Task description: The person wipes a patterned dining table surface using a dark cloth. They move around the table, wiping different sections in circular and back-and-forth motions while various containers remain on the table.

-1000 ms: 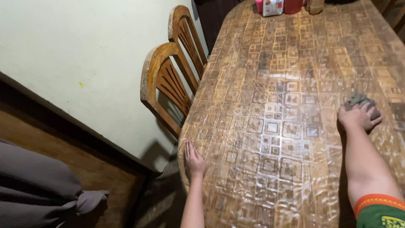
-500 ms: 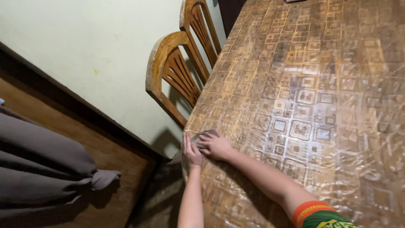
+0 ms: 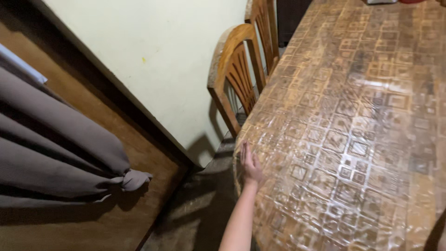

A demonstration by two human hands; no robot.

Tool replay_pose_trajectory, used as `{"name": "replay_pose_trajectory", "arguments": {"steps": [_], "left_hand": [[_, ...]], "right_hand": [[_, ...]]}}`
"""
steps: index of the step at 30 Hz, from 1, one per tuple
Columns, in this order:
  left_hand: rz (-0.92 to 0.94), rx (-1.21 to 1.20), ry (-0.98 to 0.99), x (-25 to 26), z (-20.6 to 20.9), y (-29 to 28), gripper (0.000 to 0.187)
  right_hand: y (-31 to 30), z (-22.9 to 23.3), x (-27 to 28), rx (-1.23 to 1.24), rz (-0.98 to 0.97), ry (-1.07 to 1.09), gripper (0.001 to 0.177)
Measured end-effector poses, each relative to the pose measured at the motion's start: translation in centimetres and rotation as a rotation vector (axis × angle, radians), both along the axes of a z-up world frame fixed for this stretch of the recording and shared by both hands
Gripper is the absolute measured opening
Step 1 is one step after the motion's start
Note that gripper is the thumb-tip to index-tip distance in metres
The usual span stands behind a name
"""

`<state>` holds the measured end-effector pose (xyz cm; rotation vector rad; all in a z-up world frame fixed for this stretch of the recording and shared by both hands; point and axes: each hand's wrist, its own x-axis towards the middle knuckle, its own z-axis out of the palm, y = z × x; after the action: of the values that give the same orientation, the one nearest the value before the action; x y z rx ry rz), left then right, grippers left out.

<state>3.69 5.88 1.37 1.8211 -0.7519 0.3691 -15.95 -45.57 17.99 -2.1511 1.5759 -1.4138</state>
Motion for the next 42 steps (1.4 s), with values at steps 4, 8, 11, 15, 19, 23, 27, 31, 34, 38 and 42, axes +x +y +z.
{"name": "replay_pose_trajectory", "arguments": {"steps": [4,8,11,15,19,23,27,31,34,38,42], "left_hand": [[-0.025,0.014,0.059,-0.5,1.2,0.2,0.06],[-0.011,-0.059,0.053,-0.9,2.0,0.5,0.061],[0.012,-0.123,0.021,-0.8,1.6,0.3,0.06],[0.073,-0.097,-0.01,0.2,-0.1,0.0,0.058],[0.06,0.046,-0.023,-0.1,-0.8,-0.1,0.062],[-0.005,0.414,-0.112,-0.8,0.1,-0.1,0.069],[0.05,0.467,-0.246,-1.3,-0.4,-0.9,0.066],[0.219,0.601,-0.193,-1.6,-0.8,-0.8,0.063],[0.22,0.524,-0.018,-2.8,-1.0,0.4,0.056],[0.17,0.164,-0.066,-5.5,-1.0,2.4,0.052],[0.133,-0.086,-0.016,-7.5,-1.4,3.8,0.05]], "right_hand": [[3.4,-2.7,5.0,0.018,0.123,0.047,0.054],[16.1,-8.3,13.3,0.025,0.445,0.126,0.055],[28.5,-11.5,17.2,0.049,0.798,0.241,0.055],[39.5,-13.5,19.6,-0.532,1.069,0.369,0.049],[36.0,-13.7,15.1,-0.152,1.048,0.274,0.035],[22.3,-13.0,1.9,0.006,0.646,0.265,0.033],[12.5,-11.5,-21.1,0.238,0.175,0.085,0.037],[12.3,-10.0,-35.8,-0.075,-0.267,0.54,0.051],[12.7,-8.9,-40.3,0.125,-0.367,0.377,0.045],[13.1,-11.1,-33.0,0.177,-0.2,0.258,0.037],[20.3,-14.5,-14.6,0.233,0.243,0.111,0.032]]}}
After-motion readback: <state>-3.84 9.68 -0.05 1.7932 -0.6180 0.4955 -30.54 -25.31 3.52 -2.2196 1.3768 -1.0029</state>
